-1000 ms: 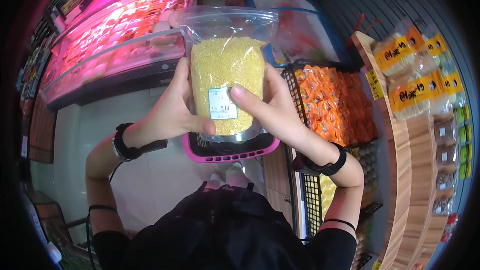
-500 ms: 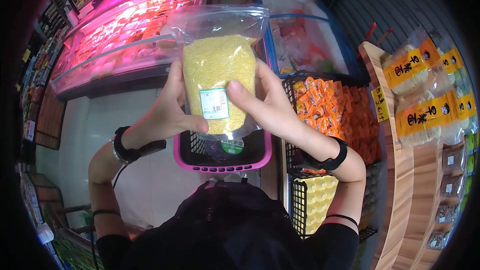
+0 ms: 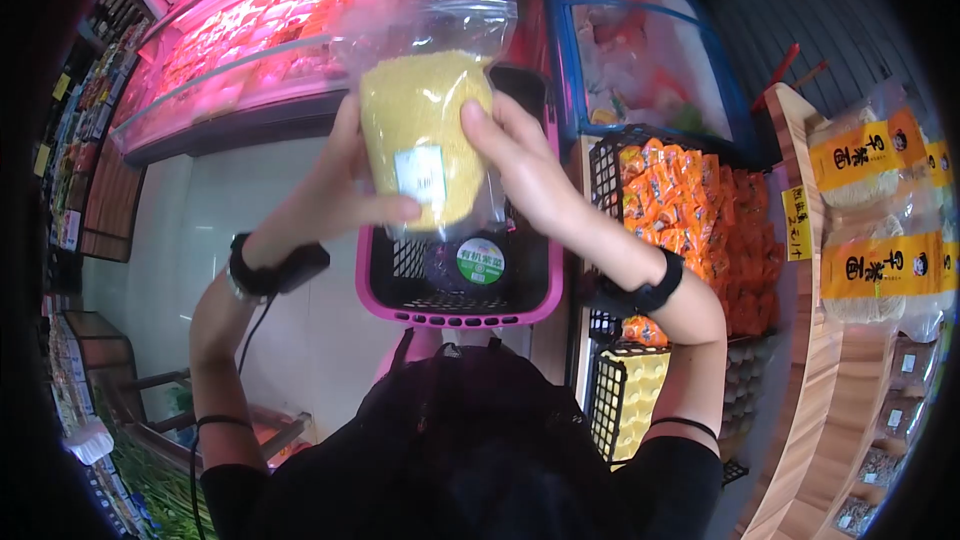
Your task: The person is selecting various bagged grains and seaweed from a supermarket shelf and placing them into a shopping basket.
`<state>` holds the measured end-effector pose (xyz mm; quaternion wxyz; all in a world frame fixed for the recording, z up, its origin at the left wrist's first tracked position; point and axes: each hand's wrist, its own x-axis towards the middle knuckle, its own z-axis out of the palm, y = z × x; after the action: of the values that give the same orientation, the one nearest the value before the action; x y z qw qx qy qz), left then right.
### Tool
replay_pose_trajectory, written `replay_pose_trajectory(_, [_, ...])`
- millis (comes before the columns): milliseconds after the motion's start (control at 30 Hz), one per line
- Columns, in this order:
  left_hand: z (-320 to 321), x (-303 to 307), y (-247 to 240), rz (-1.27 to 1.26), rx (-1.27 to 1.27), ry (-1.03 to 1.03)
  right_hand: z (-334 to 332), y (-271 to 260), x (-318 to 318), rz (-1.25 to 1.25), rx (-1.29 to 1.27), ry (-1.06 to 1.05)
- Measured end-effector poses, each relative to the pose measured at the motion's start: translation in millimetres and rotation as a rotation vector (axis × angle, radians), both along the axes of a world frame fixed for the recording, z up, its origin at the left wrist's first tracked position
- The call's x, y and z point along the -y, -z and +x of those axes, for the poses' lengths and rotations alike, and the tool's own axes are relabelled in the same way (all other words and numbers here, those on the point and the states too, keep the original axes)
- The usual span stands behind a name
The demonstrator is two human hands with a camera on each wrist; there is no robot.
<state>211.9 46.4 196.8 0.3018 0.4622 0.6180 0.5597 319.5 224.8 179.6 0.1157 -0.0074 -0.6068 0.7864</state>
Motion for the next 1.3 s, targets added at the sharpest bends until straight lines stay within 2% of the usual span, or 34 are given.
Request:
replay_pose_trajectory(67, [-27.3,-9.2,15.5,-0.012,0.190,0.031,-27.3,20.0,-6.2,-0.018,0.061,0.034])
replay_pose_trajectory(200, [-84.3,-29.2,55.7,-0.125,0.085,0.000,-80.2,78.9,-24.6,0.009,0.212,0.127])
replay_pose_trajectory(267, [-107.9,-39.5,107.1,-0.088,0.006,-0.043,-99.7,111.6,-25.6,0.011,0.311,0.196])
replay_pose_trajectory(333, [-121.3,-45.3,157.7,-0.257,-0.113,-0.156,-108.8,142.1,-10.3,-0.078,0.323,0.290])
replay_pose_trajectory(367, [-111.9,-41.2,162.9,-0.346,-0.017,-0.202,-105.4,148.7,-0.6,-0.102,0.444,0.317])
replay_pose_trajectory(400, [-103.6,-35.1,176.2,-0.317,0.130,-0.189,-103.5,162.2,6.3,-0.036,0.528,0.331])
replay_pose_trajectory(433, [-105.5,-31.1,224.7,-0.234,0.189,-0.137,-102.2,188.8,11.8,-0.036,0.563,0.311])
replay_pose_trajectory(467, [-94.1,-29.4,247.2,-0.277,0.292,-0.205,-107.2,247.7,7.3,-0.054,0.645,0.289])
replay_pose_trajectory(500, [-88.2,-25.5,264.7,-0.270,0.463,-0.092,-100.0,251.8,24.6,-0.111,0.693,0.347])
replay_pose_trajectory(533, [-82.0,-21.5,282.0,-0.280,0.638,0.014,-97.4,292.7,28.6,-0.090,0.725,0.376])
replay_pose_trajectory(567, [-75.8,-17.5,299.2,-0.308,0.802,0.110,-94.2,330.4,27.1,-0.203,0.859,0.360])
replay_pose_trajectory(600, [-67.2,-14.9,285.0,-0.497,0.676,0.030,-85.7,320.1,38.4,-0.347,0.883,0.391])
replay_pose_trajectory(633, [-67.5,-14.6,323.0,-0.453,0.710,0.068,-84.9,361.8,36.1,-0.368,0.942,0.428])
replay_pose_trajectory(733, [-61.7,-33.8,390.9,-0.663,0.602,-0.124,-77.7,332.7,47.6,-0.286,1.181,0.500])
replay_pose_trajectory(833, [-65.6,-53.0,432.6,-0.669,0.427,-0.217,-84.1,374.0,33.6,-0.191,1.159,0.607])
replay_pose_trajectory(933, [-83.1,-68.0,454.5,-0.489,0.636,-0.171,-94.5,431.1,6.4,-0.096,1.079,0.625])
replay_pose_trajectory(967, [-88.5,-74.3,433.6,-0.551,0.584,-0.232,-99.8,438.7,-2.9,-0.029,1.065,0.609])
replay_pose_trajectory(1000, [-97.2,-81.1,430.9,-0.553,0.572,-0.236,-107.3,434.6,-9.0,0.038,1.053,0.590])
replay_pose_trajectory(1033, [-105.4,-86.0,428.8,-0.558,0.560,-0.240,-113.7,430.9,-14.7,-0.002,1.081,0.585])
replay_pose_trajectory(1100, [-120.9,-92.4,439.4,-0.545,0.496,-0.263,-131.6,381.5,-14.0,-0.088,1.140,0.573])
replay_pose_trajectory(1167, [-133.1,-94.1,460.1,-0.511,0.395,-0.296,-143.1,357.2,-7.7,-0.216,1.052,0.514])
replay_pose_trajectory(1200, [-137.0,-90.4,443.6,-0.584,0.496,-0.293,-145.9,366.9,-9.5,-0.224,1.076,0.458])
replay_pose_trajectory(1233, [-141.5,-84.5,400.4,-0.658,0.600,-0.289,-148.4,377.9,-11.8,-0.231,1.100,0.400])
replay_pose_trajectory(1300, [-146.6,-83.7,399.7,-0.805,0.492,-0.230,-147.4,388.8,-12.6,-0.153,1.179,0.350])
